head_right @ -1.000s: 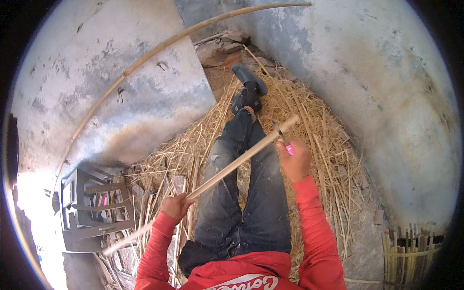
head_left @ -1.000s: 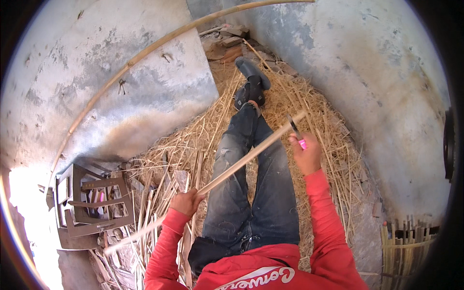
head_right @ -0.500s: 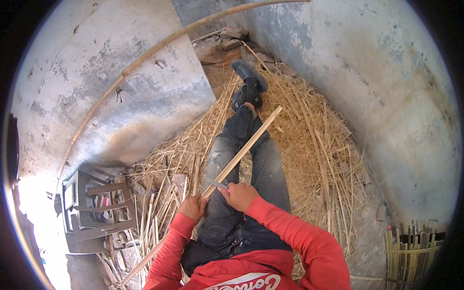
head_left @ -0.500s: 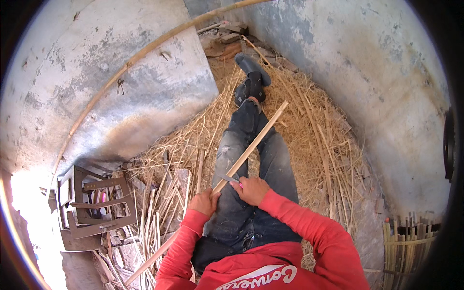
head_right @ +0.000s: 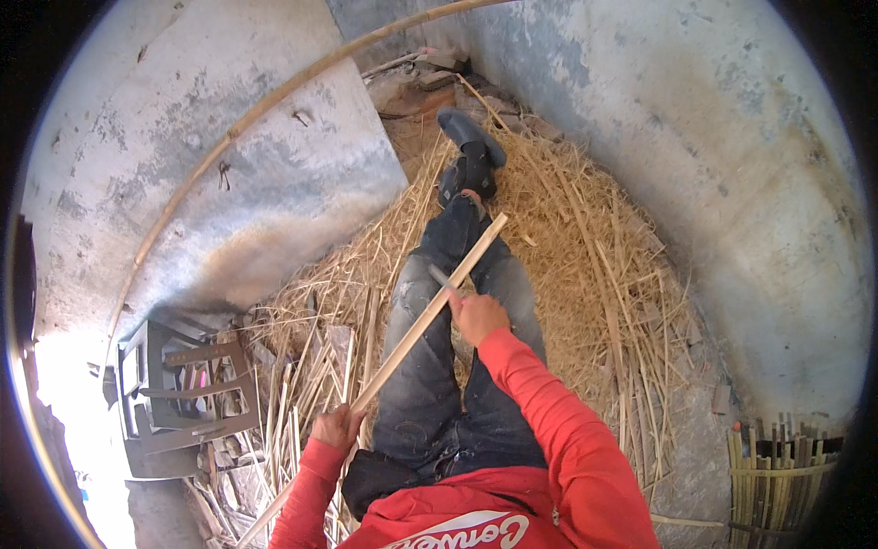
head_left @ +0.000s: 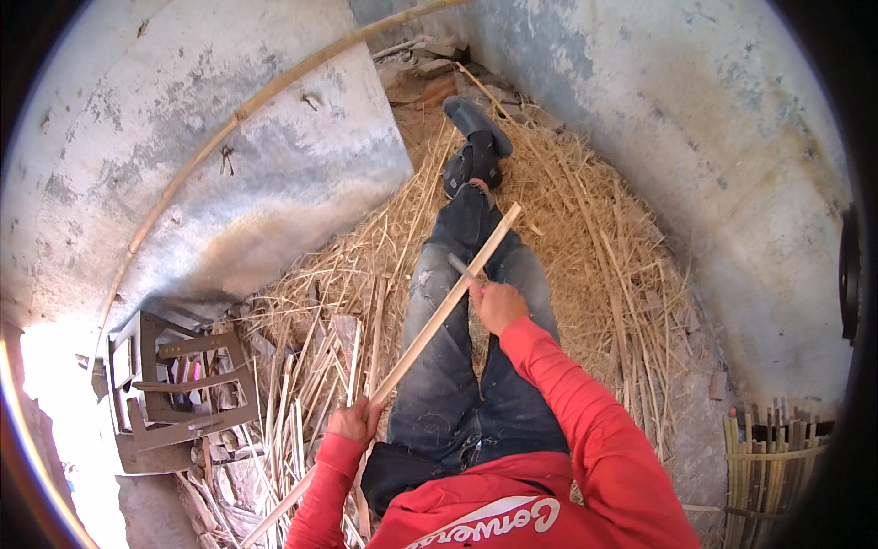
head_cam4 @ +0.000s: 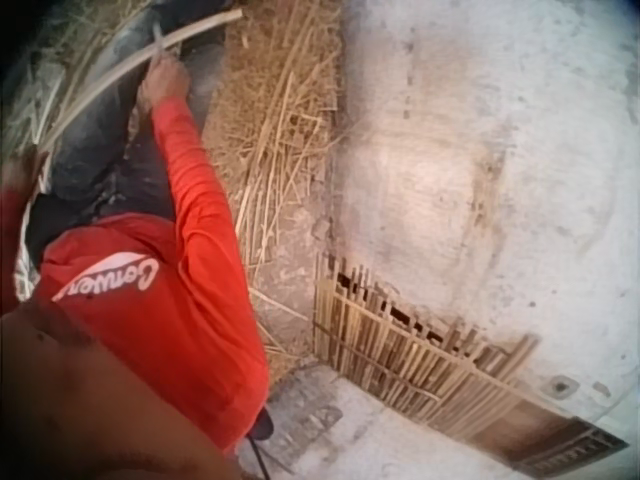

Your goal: The person uses a utility knife to shave and smooth thin bamboo strips while sitting on a straw-covered floor. They handle the strips one at a time, running the blade along the surface to remove material.

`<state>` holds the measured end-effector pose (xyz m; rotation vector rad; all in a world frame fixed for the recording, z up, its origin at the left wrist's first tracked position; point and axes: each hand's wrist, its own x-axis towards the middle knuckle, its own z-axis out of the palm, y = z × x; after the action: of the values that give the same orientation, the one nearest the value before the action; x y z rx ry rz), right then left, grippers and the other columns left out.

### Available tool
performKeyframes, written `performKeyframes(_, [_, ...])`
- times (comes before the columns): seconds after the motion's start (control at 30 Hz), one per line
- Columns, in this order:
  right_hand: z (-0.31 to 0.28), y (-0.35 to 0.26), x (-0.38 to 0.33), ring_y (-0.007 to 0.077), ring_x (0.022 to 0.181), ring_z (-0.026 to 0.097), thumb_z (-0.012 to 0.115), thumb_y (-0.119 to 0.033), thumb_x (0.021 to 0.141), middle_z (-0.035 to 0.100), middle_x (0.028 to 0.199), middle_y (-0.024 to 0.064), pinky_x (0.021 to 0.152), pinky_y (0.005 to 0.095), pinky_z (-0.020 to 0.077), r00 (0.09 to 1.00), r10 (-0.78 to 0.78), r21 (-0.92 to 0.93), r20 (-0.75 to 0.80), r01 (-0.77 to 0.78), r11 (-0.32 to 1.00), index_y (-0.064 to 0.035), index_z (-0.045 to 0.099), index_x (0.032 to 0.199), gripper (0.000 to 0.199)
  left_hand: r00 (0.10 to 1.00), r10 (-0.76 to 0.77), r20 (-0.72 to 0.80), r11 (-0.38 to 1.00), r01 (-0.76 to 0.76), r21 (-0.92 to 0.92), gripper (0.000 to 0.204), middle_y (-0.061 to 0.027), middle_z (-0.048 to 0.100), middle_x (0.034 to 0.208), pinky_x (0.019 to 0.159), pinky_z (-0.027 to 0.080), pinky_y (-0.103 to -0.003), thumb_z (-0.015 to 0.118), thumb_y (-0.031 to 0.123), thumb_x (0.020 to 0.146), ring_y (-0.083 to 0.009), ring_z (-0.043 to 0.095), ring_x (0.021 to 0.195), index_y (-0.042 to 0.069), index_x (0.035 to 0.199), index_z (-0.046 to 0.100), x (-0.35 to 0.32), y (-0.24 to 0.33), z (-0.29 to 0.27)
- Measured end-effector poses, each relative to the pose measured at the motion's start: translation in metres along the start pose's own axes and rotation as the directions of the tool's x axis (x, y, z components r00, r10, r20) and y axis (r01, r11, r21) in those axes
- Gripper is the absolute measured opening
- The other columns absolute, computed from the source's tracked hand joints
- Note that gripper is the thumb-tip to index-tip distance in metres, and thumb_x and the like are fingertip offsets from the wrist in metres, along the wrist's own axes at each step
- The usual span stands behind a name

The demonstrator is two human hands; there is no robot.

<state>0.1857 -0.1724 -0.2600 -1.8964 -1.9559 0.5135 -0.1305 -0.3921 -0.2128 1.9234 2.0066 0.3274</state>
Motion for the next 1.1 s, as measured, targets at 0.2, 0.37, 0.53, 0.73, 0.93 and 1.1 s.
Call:
performKeyframes(0.2, [-0.006,0.021,0.027,0.048,0.073,0.069,0.043,-0.056,0.105,0.071,0.075,0.0255,0.068,0.0571,0.0565,0.992,0.023,-0.013,-0.121,-0.025,1.0,-0.0023,0.073,0.08,0.066,1.0,0.025,-0.018,0.998,-0.024,0.054,0.041,-0.0224,0.061,0.06,0.051,0.048,-0.055,0.071,0.043,0.096,-0.0466,0.063,0.058,0.008,0.078,0.058,-0.035,-0.052,-0.008])
performKeyframes(0.37, [-0.019,-0.033,-0.026,0.0445,0.064,0.069,0.043,-0.056,0.105,0.067,0.065,0.024,0.061,0.0557,0.0554,0.964,-0.252,0.108,0.083,0.243,0.964,-0.0033,0.071,0.075,0.067,0.998,0.022,-0.059,1.0,-0.023,-0.011,0.04,-0.0236,0.061,0.062,0.053,0.049,-0.055,0.071,0.038,0.096,-0.0475,0.063,0.06,0.007,0.076,0.056,-0.028,-0.032,0.011])
performKeyframes(0.53, [0.004,-0.045,-0.075,0.0408,0.057,0.068,0.044,-0.058,0.104,0.067,0.063,0.0226,0.055,0.0531,0.0545,0.893,-0.409,0.033,0.185,0.411,0.911,-0.0031,0.067,0.073,0.067,0.999,-0.007,-0.046,0.995,0.003,-0.1,0.04,-0.0243,0.062,0.063,0.054,0.05,-0.055,0.072,0.038,0.096,-0.0478,0.064,0.061,0.006,0.076,0.056,-0.016,-0.017,0.029])
performKeyframes(0.73, [-0.005,-0.005,-0.006,0.0407,0.062,0.07,0.045,-0.058,0.104,0.069,0.066,0.0215,0.057,0.0538,0.0562,0.976,-0.215,-0.139,0.019,0.215,0.967,-0.0046,0.068,0.079,0.064,0.997,-0.066,-0.026,0.996,0.064,-0.055,0.041,-0.024,0.058,0.057,0.049,0.047,-0.053,0.074,0.04,0.094,-0.0467,0.062,0.055,0.006,0.076,0.057,-0.056,-0.062,0.02])
performKeyframes(0.93, [-0.017,0.014,0.026,0.0432,0.064,0.07,0.042,-0.059,0.104,0.071,0.07,0.022,0.059,0.0541,0.0561,0.973,-0.229,-0.222,-0.038,0.215,0.951,-0.0043,0.07,0.08,0.066,0.996,-0.041,-0.082,0.998,0.038,-0.041,0.041,-0.0232,0.057,0.056,0.049,0.047,-0.052,0.073,0.039,0.094,-0.0463,0.061,0.054,0.006,0.076,0.057,-0.081,-0.068,0.019])
performKeyframes(1.1, [-0.009,-0.007,0.004,0.0432,0.065,0.07,0.042,-0.061,0.104,0.07,0.07,0.0232,0.062,0.0552,0.0561,0.934,-0.299,-0.077,0.193,0.318,0.945,-0.003,0.07,0.08,0.068,0.998,-0.05,-0.045,0.995,0.046,-0.084,0.04,-0.0233,0.057,0.057,0.049,0.047,-0.052,0.073,0.037,0.095,-0.0467,0.061,0.055,0.005,0.076,0.057,-0.075,-0.073,0.031])
